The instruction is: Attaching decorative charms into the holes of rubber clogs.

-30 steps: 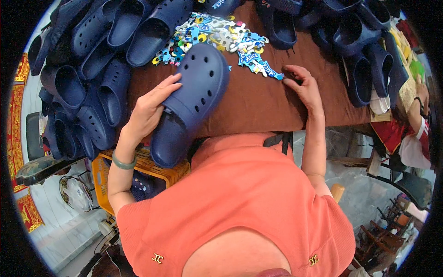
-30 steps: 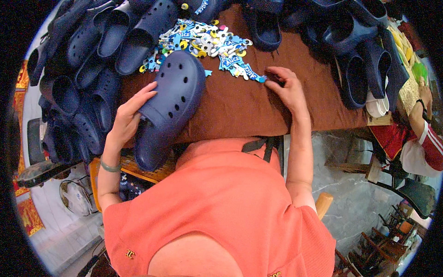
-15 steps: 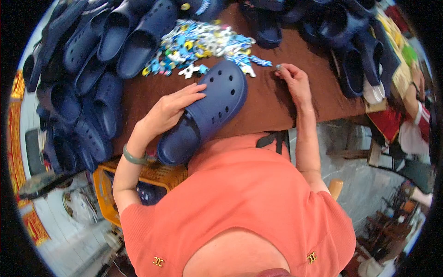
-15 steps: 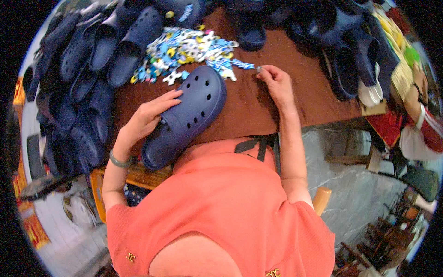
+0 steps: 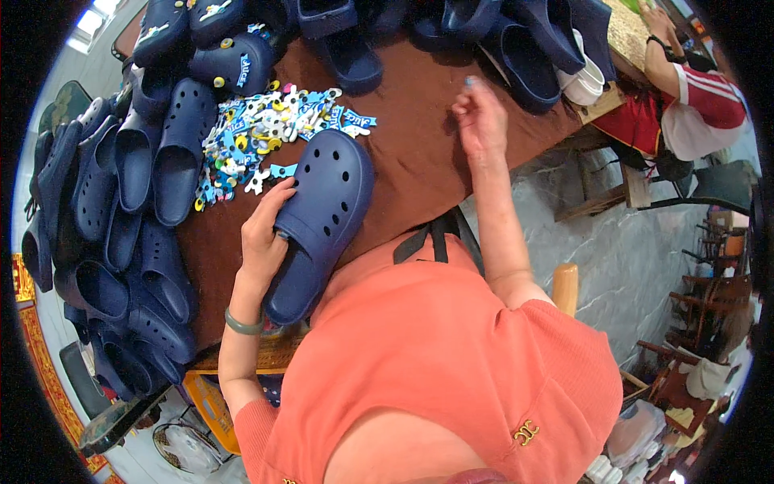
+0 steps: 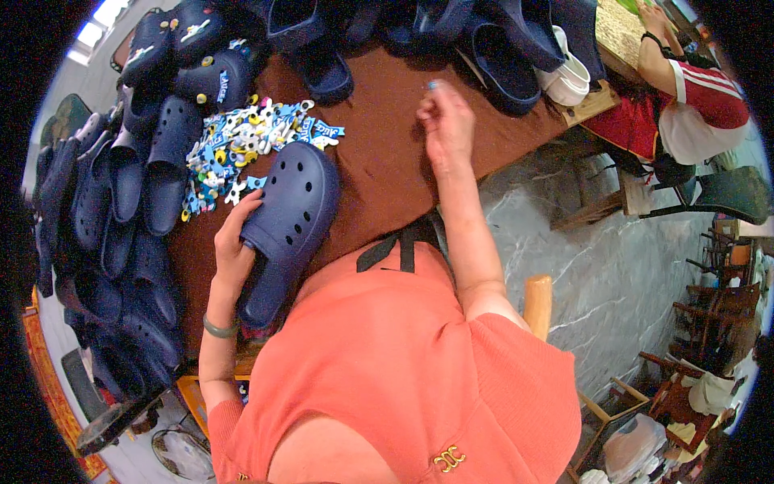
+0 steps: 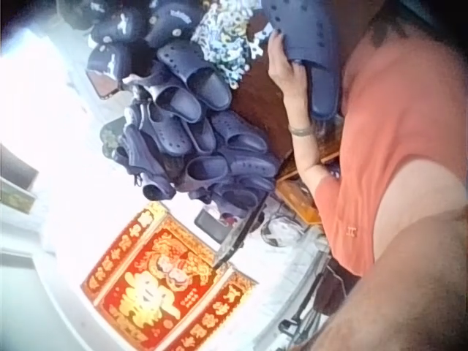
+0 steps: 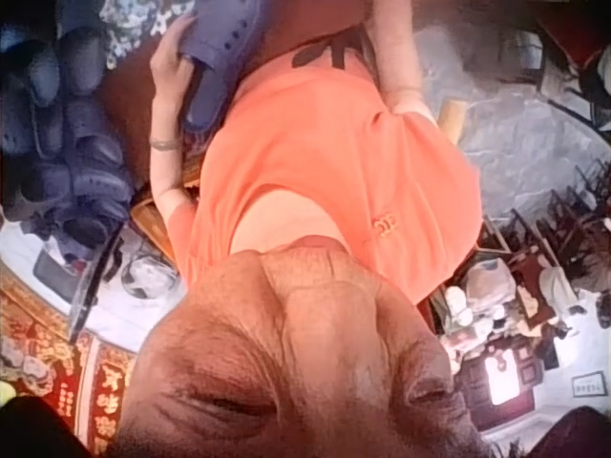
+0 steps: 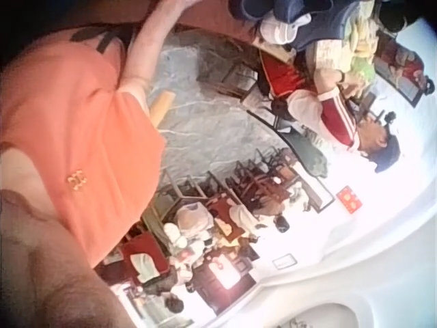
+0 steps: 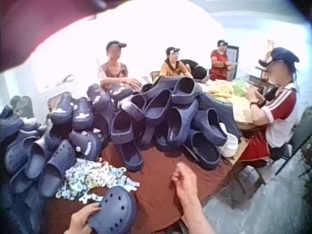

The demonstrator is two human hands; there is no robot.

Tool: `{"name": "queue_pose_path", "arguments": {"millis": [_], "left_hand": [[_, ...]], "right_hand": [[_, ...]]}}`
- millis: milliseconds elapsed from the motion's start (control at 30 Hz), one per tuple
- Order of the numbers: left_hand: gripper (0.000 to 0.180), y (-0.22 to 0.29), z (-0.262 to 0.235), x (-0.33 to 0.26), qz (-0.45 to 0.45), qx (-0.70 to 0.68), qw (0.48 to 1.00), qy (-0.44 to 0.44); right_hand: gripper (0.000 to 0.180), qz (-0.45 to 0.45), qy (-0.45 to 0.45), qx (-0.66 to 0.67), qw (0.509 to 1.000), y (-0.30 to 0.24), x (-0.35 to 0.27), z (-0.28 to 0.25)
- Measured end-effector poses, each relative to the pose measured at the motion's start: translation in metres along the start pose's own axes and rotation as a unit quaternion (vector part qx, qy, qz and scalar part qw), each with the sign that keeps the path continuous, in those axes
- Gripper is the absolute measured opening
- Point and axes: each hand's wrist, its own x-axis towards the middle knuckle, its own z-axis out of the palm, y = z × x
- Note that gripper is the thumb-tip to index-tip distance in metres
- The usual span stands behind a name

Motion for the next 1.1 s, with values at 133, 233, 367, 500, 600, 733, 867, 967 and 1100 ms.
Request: {"name": "queue_pose_path", "arguments": {"millis": [133, 233, 367, 500, 600, 733, 867, 967, 1100], "left_hand": [[0.046, -0.001, -0.001, -0.004, 0.012, 0.000, 1.000, 0.007], [0.045, 0.000, -0.002, -0.004, -0.036, -0.038, 0.999, -0.007], [0.059, -0.008, -0.003, -0.010, -0.018, -0.036, 0.999, 0.017], [0.062, -0.009, -0.012, -0.014, -0.143, -0.077, 0.987, 0.004], [0.055, -0.005, -0.024, -0.025, -0.207, -0.095, 0.974, -0.006], [0.056, -0.002, -0.039, -0.043, -0.223, -0.122, 0.967, -0.030], [0.051, -0.006, -0.048, -0.051, -0.193, -0.056, 0.979, -0.009], [0.052, -0.011, -0.044, -0.050, -0.184, -0.067, 0.981, -0.002], [0.051, -0.020, -0.033, -0.028, -0.180, -0.071, 0.981, -0.013]], "right_hand": [[0.015, -0.369, 0.200, -0.097, 0.902, -0.053, 0.030, -0.038], [0.021, -0.471, 0.308, -0.170, 0.809, -0.077, 0.054, -0.078], [0.032, -0.410, 0.256, -0.254, 0.838, -0.081, 0.074, -0.105], [0.037, -0.405, 0.332, -0.540, 0.659, -0.078, 0.074, -0.097], [0.023, -0.559, 0.300, -0.528, 0.564, -0.067, 0.046, -0.069], [0.013, -0.383, -0.037, -0.497, 0.778, -0.029, -0.007, 0.014], [0.021, -0.317, -0.379, -0.640, 0.588, 0.034, -0.011, 0.047], [0.030, -0.332, -0.392, -0.706, 0.488, 0.079, -0.021, 0.061], [0.032, -0.330, -0.432, -0.687, 0.482, 0.104, -0.032, 0.066]]}}
